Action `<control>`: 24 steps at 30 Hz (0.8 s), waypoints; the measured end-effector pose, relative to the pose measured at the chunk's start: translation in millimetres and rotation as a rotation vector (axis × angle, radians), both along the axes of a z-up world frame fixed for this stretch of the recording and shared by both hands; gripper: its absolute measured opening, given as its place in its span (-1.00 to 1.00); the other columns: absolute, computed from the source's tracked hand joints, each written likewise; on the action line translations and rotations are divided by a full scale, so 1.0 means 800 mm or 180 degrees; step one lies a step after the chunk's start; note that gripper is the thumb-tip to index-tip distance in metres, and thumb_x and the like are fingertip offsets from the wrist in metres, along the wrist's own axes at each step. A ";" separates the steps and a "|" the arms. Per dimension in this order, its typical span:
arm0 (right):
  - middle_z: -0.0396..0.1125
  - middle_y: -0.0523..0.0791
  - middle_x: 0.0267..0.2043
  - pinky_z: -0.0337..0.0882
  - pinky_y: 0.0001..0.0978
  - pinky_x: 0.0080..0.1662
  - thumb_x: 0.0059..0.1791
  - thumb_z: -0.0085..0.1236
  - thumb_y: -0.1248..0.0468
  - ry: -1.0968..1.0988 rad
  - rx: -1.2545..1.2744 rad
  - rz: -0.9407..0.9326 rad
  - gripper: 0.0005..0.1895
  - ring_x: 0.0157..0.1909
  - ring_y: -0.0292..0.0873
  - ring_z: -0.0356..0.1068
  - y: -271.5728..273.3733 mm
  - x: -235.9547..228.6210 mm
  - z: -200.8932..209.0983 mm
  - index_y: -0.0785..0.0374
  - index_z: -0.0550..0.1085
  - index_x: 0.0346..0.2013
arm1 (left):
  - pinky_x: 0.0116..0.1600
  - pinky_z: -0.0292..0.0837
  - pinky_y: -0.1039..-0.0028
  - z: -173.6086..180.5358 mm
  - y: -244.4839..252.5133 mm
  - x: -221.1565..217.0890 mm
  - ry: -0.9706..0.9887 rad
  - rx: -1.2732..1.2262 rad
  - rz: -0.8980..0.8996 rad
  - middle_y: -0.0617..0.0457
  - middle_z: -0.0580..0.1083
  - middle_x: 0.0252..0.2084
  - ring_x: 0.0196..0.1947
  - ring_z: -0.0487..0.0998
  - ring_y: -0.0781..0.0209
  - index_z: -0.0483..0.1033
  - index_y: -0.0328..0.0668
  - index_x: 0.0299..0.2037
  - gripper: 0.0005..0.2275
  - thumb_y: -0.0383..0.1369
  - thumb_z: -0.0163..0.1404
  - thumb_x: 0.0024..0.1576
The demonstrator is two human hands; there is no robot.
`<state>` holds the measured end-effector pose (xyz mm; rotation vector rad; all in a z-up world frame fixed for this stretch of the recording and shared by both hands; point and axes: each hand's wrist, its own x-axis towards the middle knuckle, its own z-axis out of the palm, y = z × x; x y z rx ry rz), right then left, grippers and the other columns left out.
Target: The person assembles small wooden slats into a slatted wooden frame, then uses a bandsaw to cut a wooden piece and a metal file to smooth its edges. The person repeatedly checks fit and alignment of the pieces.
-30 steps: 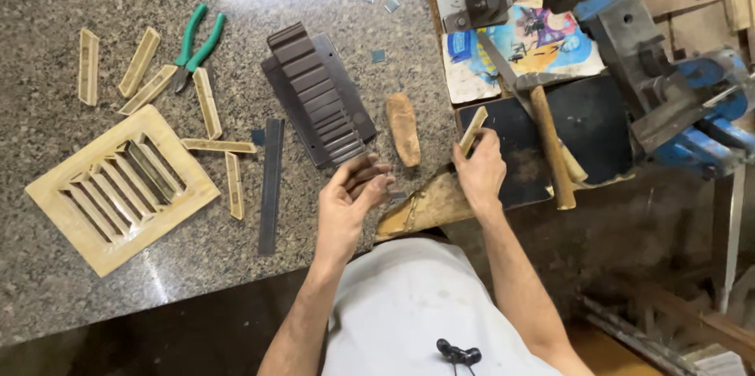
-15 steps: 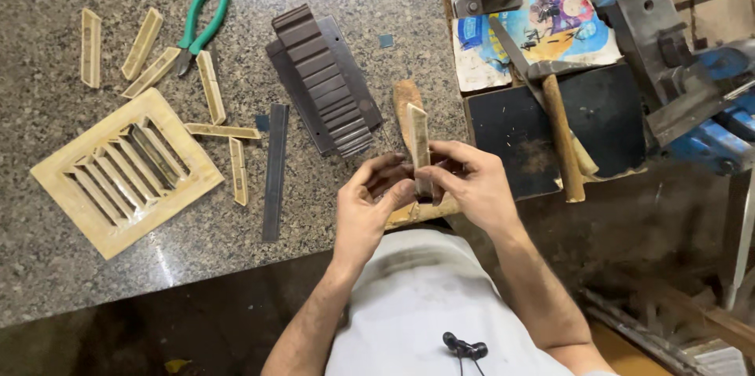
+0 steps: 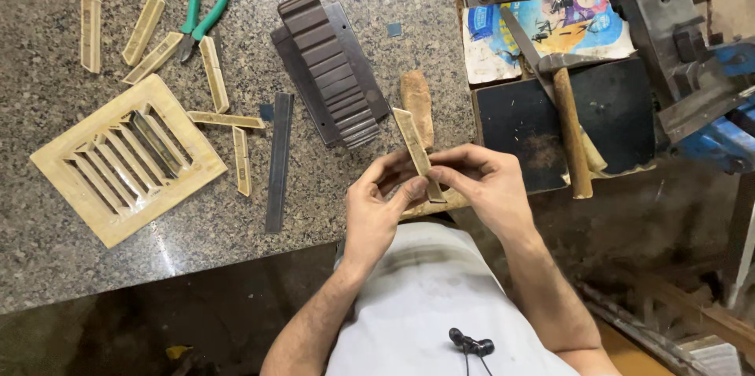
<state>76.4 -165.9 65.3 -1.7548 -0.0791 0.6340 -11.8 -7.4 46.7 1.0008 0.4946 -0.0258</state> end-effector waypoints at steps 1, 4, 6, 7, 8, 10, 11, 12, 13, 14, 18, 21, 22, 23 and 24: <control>0.57 -0.08 -0.21 0.52 -0.52 -0.09 -0.06 0.32 0.43 -0.0003 0.0003 -0.0012 -0.78 -0.18 -0.34 0.52 -0.002 -0.001 -0.001 0.39 0.63 -0.12 | 0.07 0.69 0.34 0.000 0.000 0.000 0.0041 -0.0014 -0.0002 -0.19 0.54 0.10 0.09 0.61 0.12 0.37 -0.46 0.24 -0.58 -0.49 0.11 0.18; 0.58 -0.09 -0.20 0.54 -0.51 -0.07 -0.07 0.32 0.43 0.0008 0.0107 0.0019 -0.78 -0.17 -0.34 0.53 -0.006 -0.004 -0.004 0.38 0.63 -0.13 | 0.08 0.69 0.34 -0.001 0.000 0.001 0.0003 -0.0101 0.0036 -0.18 0.53 0.12 0.10 0.60 0.11 0.37 -0.47 0.23 -0.59 -0.50 0.11 0.18; 0.58 -0.09 -0.20 0.54 -0.51 -0.07 -0.07 0.31 0.43 0.0022 0.0088 0.0066 -0.78 -0.17 -0.34 0.53 -0.009 -0.006 -0.006 0.38 0.63 -0.12 | 0.05 0.69 0.32 -0.002 -0.001 0.001 0.0086 -0.0092 0.0023 -0.18 0.53 0.11 0.10 0.60 0.11 0.38 -0.48 0.22 -0.59 -0.49 0.12 0.16; 0.58 -0.08 -0.19 0.54 -0.51 -0.07 -0.06 0.31 0.44 0.0027 0.0084 0.0094 -0.78 -0.17 -0.33 0.53 -0.009 -0.006 -0.006 0.38 0.64 -0.12 | 0.04 0.70 0.31 -0.002 0.000 0.000 0.0126 -0.0083 0.0021 -0.18 0.53 0.11 0.10 0.60 0.10 0.38 -0.48 0.21 -0.59 -0.49 0.12 0.15; 0.58 -0.08 -0.18 0.53 -0.51 -0.07 -0.07 0.32 0.44 -0.0037 0.0098 0.0150 -0.77 -0.16 -0.33 0.53 -0.009 -0.006 -0.006 0.39 0.64 -0.11 | 0.06 0.70 0.30 -0.002 0.001 0.000 0.0075 -0.0096 0.0035 -0.19 0.53 0.11 0.11 0.59 0.10 0.37 -0.48 0.21 -0.58 -0.48 0.12 0.16; 0.57 -0.07 -0.16 0.53 -0.51 -0.07 -0.07 0.32 0.45 -0.0154 0.0129 0.0265 -0.76 -0.15 -0.32 0.52 -0.011 -0.008 -0.004 0.39 0.63 -0.10 | 0.09 0.70 0.30 -0.002 0.000 -0.003 -0.0016 -0.0122 0.0069 -0.20 0.52 0.11 0.12 0.59 0.09 0.36 -0.49 0.22 -0.57 -0.46 0.13 0.17; 0.57 -0.07 -0.16 0.52 -0.51 -0.07 -0.08 0.33 0.44 -0.0185 0.0101 0.0301 -0.75 -0.14 -0.32 0.52 -0.011 -0.008 -0.003 0.39 0.63 -0.10 | 0.08 0.70 0.29 -0.003 0.000 -0.003 -0.0017 -0.0098 0.0067 -0.21 0.52 0.12 0.12 0.59 0.08 0.36 -0.50 0.23 -0.56 -0.45 0.13 0.16; 0.57 -0.07 -0.16 0.52 -0.51 -0.07 -0.08 0.33 0.44 -0.0215 0.0073 0.0338 -0.75 -0.14 -0.32 0.52 -0.011 -0.008 -0.002 0.40 0.63 -0.10 | 0.08 0.70 0.29 -0.003 0.001 -0.003 -0.0018 -0.0075 0.0065 -0.22 0.52 0.12 0.12 0.59 0.08 0.37 -0.51 0.23 -0.55 -0.44 0.14 0.16; 0.57 -0.07 -0.15 0.52 -0.51 -0.07 -0.08 0.34 0.44 -0.0250 0.0047 0.0378 -0.75 -0.14 -0.32 0.52 -0.011 -0.007 -0.004 0.40 0.64 -0.10 | 0.08 0.70 0.28 -0.005 0.001 -0.002 -0.0024 -0.0049 0.0065 -0.23 0.51 0.12 0.12 0.58 0.07 0.37 -0.52 0.23 -0.55 -0.43 0.15 0.16; 0.57 -0.07 -0.16 0.51 -0.50 -0.08 -0.08 0.33 0.43 -0.0199 0.0035 0.0368 -0.75 -0.15 -0.32 0.51 -0.011 -0.006 -0.006 0.39 0.64 -0.10 | 0.08 0.70 0.29 -0.007 0.002 -0.001 0.0029 -0.0015 0.0042 -0.22 0.52 0.12 0.12 0.59 0.08 0.36 -0.50 0.23 -0.54 -0.42 0.15 0.15; 0.58 -0.08 -0.20 0.52 -0.51 -0.10 -0.07 0.30 0.41 0.0009 0.0001 0.0279 -0.75 -0.18 -0.33 0.52 -0.016 0.002 -0.038 0.38 0.63 -0.10 | 0.03 0.68 0.32 -0.027 0.007 0.006 0.0194 0.0051 -0.0053 -0.17 0.54 0.04 0.04 0.63 0.10 0.38 -0.41 0.16 -0.59 -0.38 0.14 0.14; 0.55 -0.06 -0.21 0.48 -0.52 -0.13 -0.03 0.31 0.36 -0.0150 -0.0266 -0.0244 -0.77 -0.20 -0.32 0.49 -0.032 0.018 -0.081 0.36 0.64 -0.09 | -0.06 0.68 0.31 -0.048 0.014 0.008 0.0290 0.0039 0.0229 -0.12 0.51 -0.07 -0.07 0.62 0.10 0.39 -0.36 0.05 -0.67 -0.42 0.16 0.14; 0.54 -0.05 -0.22 0.46 -0.51 -0.15 -0.02 0.32 0.34 -0.0263 -0.0383 -0.0477 -0.77 -0.21 -0.32 0.47 -0.038 0.027 -0.096 0.35 0.64 -0.09 | -0.09 0.69 0.31 -0.055 0.019 0.008 0.0312 0.0042 0.0395 -0.10 0.49 -0.10 -0.11 0.61 0.11 0.39 -0.34 0.01 -0.70 -0.44 0.18 0.14; 0.54 -0.06 -0.23 0.46 -0.50 -0.16 -0.02 0.33 0.30 -0.0475 -0.0795 -0.0546 -0.76 -0.22 -0.30 0.49 -0.045 0.039 -0.111 0.33 0.64 -0.08 | -0.11 0.70 0.32 -0.061 0.025 0.009 0.0287 -0.0027 0.0498 -0.08 0.51 -0.12 -0.13 0.62 0.13 0.41 -0.33 -0.01 -0.73 -0.43 0.17 0.14; 0.55 -0.07 -0.25 0.46 -0.49 -0.17 -0.03 0.34 0.27 -0.0687 -0.1205 -0.0622 -0.75 -0.24 -0.28 0.52 -0.053 0.053 -0.125 0.30 0.64 -0.08 | -0.13 0.71 0.33 -0.066 0.033 0.009 0.0260 -0.0096 0.0600 -0.06 0.52 -0.14 -0.15 0.62 0.14 0.44 -0.32 -0.03 -0.75 -0.43 0.16 0.14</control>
